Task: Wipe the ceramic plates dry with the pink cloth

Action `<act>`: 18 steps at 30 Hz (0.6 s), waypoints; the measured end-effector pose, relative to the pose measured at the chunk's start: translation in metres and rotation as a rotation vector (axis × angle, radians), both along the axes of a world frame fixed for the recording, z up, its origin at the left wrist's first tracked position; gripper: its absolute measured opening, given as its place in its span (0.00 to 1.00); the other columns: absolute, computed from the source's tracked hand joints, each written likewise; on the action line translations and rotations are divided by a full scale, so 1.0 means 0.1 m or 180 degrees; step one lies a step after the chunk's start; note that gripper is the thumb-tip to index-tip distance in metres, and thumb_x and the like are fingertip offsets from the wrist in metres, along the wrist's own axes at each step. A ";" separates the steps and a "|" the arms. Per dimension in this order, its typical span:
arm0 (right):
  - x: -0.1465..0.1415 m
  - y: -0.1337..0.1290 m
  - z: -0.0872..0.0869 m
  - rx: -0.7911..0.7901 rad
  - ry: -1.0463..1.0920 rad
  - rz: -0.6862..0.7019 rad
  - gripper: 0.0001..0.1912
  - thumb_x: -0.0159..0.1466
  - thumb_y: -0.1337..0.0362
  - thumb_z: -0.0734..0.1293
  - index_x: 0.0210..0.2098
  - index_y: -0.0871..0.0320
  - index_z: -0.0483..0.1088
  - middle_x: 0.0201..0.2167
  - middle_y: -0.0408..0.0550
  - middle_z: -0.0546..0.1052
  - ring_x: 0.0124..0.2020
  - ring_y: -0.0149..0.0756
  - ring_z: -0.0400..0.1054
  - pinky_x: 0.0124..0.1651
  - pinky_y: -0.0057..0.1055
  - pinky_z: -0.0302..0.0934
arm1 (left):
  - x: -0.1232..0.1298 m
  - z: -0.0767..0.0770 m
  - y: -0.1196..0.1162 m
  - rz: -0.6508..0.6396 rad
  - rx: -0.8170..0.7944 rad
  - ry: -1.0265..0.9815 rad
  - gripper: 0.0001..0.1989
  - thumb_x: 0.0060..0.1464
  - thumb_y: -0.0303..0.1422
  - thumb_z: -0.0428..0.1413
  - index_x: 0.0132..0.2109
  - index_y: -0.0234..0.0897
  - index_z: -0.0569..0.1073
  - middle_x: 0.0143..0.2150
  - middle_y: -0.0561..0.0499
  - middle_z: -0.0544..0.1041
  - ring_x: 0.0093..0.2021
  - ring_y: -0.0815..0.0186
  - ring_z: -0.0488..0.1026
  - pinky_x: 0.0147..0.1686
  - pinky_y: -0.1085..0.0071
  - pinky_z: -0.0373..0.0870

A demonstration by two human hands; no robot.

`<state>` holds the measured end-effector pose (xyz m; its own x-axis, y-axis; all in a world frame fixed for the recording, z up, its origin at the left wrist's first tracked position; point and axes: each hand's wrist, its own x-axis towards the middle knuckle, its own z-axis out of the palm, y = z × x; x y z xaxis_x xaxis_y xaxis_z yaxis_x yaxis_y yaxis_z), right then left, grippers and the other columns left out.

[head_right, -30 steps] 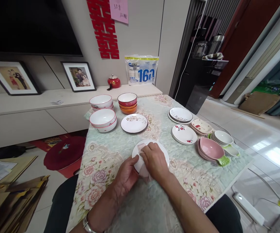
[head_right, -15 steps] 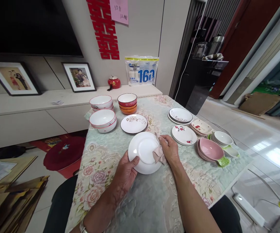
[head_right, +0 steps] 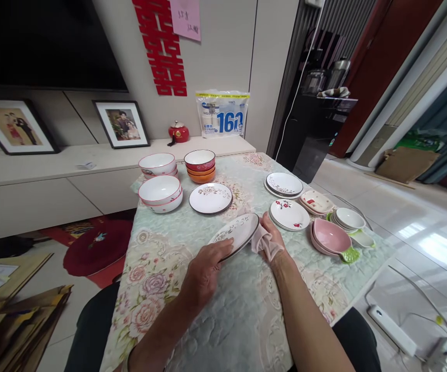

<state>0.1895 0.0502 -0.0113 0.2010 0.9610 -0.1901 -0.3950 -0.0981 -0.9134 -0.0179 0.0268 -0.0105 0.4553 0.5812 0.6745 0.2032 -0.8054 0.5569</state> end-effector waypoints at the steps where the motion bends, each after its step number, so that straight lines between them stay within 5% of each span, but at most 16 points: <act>1: 0.00 -0.01 0.02 -0.0119 0.0191 0.0130 0.32 0.53 0.33 0.63 0.37 0.56 0.74 0.30 0.52 0.81 0.38 0.48 0.76 0.34 0.37 0.71 | 0.00 -0.01 0.02 0.0049 0.0205 0.0125 0.22 0.55 0.19 0.46 0.53 0.39 0.70 0.53 0.44 0.77 0.54 0.61 0.72 0.53 0.61 0.66; 9: 0.05 -0.08 0.11 -0.0392 -0.0101 0.0304 0.20 0.51 0.59 0.73 0.42 0.60 0.74 0.34 0.51 0.82 0.32 0.43 0.76 0.33 0.32 0.70 | -0.01 -0.07 0.04 0.0270 0.0819 0.0590 0.17 0.58 0.20 0.46 0.46 0.41 0.74 0.49 0.50 0.80 0.58 0.58 0.69 0.61 0.47 0.51; 14: 0.06 -0.05 0.05 -0.0482 -0.0159 -0.0013 0.19 0.50 0.65 0.73 0.42 0.58 0.72 0.29 0.46 0.81 0.23 0.36 0.73 0.25 0.28 0.67 | 0.01 -0.09 0.06 0.0612 0.0605 0.0408 0.16 0.57 0.20 0.47 0.39 0.42 0.76 0.62 0.47 0.68 0.68 0.54 0.53 0.61 0.43 0.50; 18: 0.02 -0.06 0.04 -0.0442 -0.0207 -0.0169 0.20 0.50 0.66 0.73 0.42 0.57 0.71 0.28 0.45 0.81 0.23 0.36 0.73 0.24 0.27 0.67 | 0.05 -0.09 0.03 0.0842 -0.0357 -0.0031 0.30 0.52 0.17 0.48 0.60 0.43 0.66 0.73 0.45 0.45 0.71 0.51 0.42 0.64 0.47 0.50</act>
